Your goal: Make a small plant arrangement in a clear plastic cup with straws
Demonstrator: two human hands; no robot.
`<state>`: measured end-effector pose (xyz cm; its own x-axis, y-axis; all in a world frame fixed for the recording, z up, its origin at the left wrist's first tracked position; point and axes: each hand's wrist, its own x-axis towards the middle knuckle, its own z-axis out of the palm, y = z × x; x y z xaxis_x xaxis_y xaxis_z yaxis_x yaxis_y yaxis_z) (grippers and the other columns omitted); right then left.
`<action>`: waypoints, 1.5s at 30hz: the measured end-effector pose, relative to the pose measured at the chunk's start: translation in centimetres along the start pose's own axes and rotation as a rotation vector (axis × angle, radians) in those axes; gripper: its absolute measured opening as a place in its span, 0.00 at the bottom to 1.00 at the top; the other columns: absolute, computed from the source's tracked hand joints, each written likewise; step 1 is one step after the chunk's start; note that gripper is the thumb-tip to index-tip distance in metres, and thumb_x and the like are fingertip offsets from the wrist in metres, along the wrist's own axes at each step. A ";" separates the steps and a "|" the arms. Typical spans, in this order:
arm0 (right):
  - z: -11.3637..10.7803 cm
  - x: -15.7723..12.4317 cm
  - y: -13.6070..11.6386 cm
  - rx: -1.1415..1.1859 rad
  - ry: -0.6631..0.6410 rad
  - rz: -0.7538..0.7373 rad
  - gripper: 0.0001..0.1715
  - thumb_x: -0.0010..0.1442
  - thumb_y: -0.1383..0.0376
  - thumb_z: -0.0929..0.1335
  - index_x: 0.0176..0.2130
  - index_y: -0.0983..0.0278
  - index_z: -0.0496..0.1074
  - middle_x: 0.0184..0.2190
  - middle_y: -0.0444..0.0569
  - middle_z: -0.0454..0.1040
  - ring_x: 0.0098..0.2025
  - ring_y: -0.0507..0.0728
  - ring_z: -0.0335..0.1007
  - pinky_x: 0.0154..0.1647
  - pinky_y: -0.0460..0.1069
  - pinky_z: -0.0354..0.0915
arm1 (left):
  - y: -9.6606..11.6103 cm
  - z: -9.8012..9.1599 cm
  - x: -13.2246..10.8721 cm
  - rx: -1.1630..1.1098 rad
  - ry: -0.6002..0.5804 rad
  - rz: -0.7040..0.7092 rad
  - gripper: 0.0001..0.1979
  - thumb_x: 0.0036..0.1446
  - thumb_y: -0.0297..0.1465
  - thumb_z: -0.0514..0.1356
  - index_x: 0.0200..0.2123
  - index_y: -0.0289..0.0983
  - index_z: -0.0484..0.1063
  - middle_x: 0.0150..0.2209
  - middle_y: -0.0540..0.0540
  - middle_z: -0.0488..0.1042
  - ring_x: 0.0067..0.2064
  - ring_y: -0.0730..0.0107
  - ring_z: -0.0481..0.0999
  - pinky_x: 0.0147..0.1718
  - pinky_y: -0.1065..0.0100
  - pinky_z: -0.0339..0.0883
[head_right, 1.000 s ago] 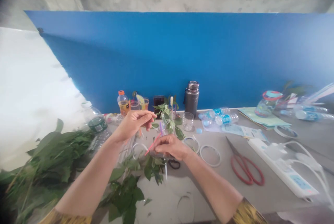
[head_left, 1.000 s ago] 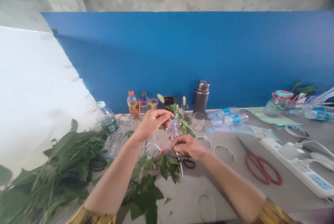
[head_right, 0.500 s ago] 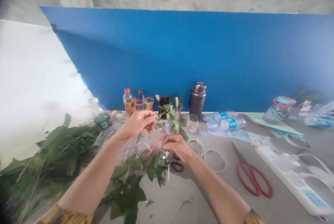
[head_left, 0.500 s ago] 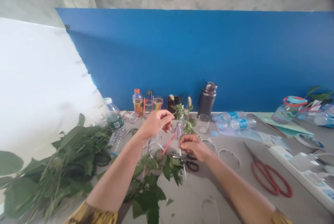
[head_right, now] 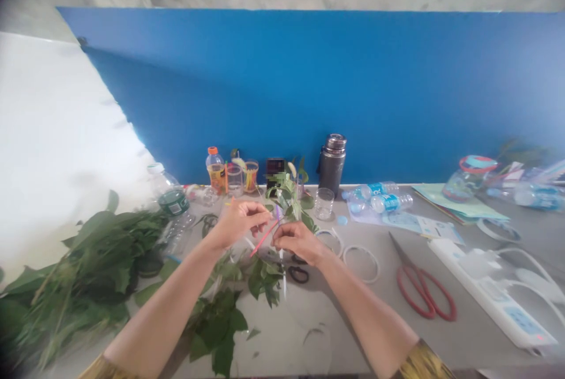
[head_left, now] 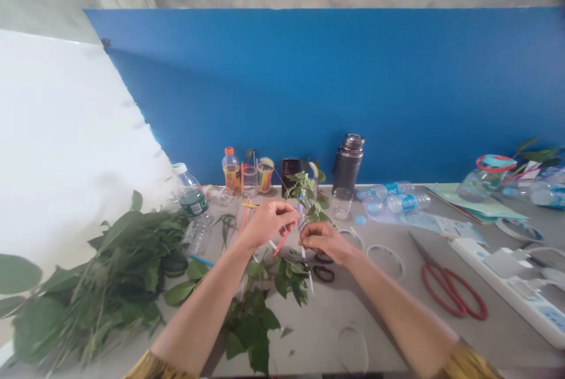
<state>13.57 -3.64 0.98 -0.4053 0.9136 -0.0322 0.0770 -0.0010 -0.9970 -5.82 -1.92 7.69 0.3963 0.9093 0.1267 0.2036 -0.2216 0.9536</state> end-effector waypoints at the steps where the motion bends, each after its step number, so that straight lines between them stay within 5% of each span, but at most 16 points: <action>1: 0.0 0.0 0.1 -0.015 -0.005 0.000 0.08 0.48 0.61 0.71 0.28 0.64 0.76 0.18 0.40 0.66 0.20 0.47 0.50 0.20 0.45 0.44 | 0.0 0.0 -0.1 -0.009 -0.003 -0.001 0.11 0.54 0.35 0.65 0.25 0.35 0.77 0.21 0.48 0.73 0.23 0.74 0.71 0.25 0.71 0.67; 14: 0.5 0.2 0.8 0.061 0.027 -0.093 0.07 0.51 0.64 0.70 0.31 0.64 0.78 0.23 0.44 0.74 0.20 0.47 0.52 0.19 0.45 0.44 | -0.6 0.5 -0.4 0.027 -0.074 0.011 0.09 0.54 0.34 0.65 0.27 0.35 0.79 0.23 0.48 0.74 0.25 0.73 0.70 0.25 0.72 0.63; 21: 0.3 0.3 1.2 -0.023 0.044 -0.079 0.07 0.52 0.63 0.70 0.27 0.64 0.77 0.21 0.45 0.74 0.20 0.48 0.54 0.19 0.45 0.47 | -0.5 0.6 -0.5 -0.075 0.036 0.025 0.09 0.53 0.33 0.65 0.24 0.35 0.74 0.21 0.50 0.72 0.23 0.75 0.68 0.26 0.72 0.63; 28: 0.9 0.3 0.8 0.054 0.042 -0.098 0.08 0.46 0.66 0.67 0.24 0.66 0.78 0.19 0.47 0.75 0.19 0.49 0.56 0.20 0.45 0.48 | -0.3 0.5 -0.7 -0.077 0.023 0.116 0.11 0.52 0.36 0.68 0.24 0.35 0.75 0.21 0.50 0.72 0.24 0.75 0.68 0.27 0.70 0.63; 34: 1.4 0.5 0.4 0.215 0.158 -0.059 0.06 0.42 0.67 0.67 0.21 0.66 0.75 0.17 0.48 0.74 0.17 0.47 0.51 0.18 0.45 0.43 | -0.4 0.9 -1.0 -0.201 0.000 0.208 0.15 0.51 0.38 0.70 0.22 0.35 0.72 0.22 0.50 0.70 0.24 0.75 0.67 0.27 0.70 0.62; 39: 1.0 1.0 0.4 0.357 0.293 0.055 0.05 0.39 0.65 0.68 0.19 0.66 0.72 0.14 0.46 0.70 0.16 0.46 0.47 0.17 0.44 0.39 | 0.0 0.7 -1.0 -0.419 0.101 0.321 0.15 0.52 0.40 0.70 0.24 0.37 0.70 0.24 0.51 0.70 0.25 0.74 0.69 0.27 0.69 0.64; 41: 0.8 0.9 0.5 0.308 0.219 0.132 0.06 0.41 0.64 0.70 0.21 0.66 0.73 0.16 0.46 0.72 0.16 0.46 0.49 0.16 0.44 0.40 | 0.2 0.2 -0.7 -0.468 0.197 0.331 0.14 0.53 0.40 0.69 0.26 0.38 0.71 0.25 0.51 0.71 0.26 0.74 0.69 0.27 0.69 0.64; 45: 0.1 0.2 0.4 -0.050 -0.182 0.164 0.11 0.47 0.60 0.75 0.28 0.66 0.78 0.23 0.47 0.78 0.19 0.47 0.59 0.19 0.43 0.52 | -0.4 -0.5 0.3 -0.298 0.358 0.239 0.12 0.53 0.39 0.68 0.29 0.36 0.76 0.25 0.49 0.74 0.26 0.74 0.69 0.28 0.70 0.64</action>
<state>13.38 -3.47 0.52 -0.5405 0.8146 -0.2103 0.1986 -0.1193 -0.9728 -6.23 -1.35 7.46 0.0595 0.9207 0.3858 -0.1395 -0.3750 0.9165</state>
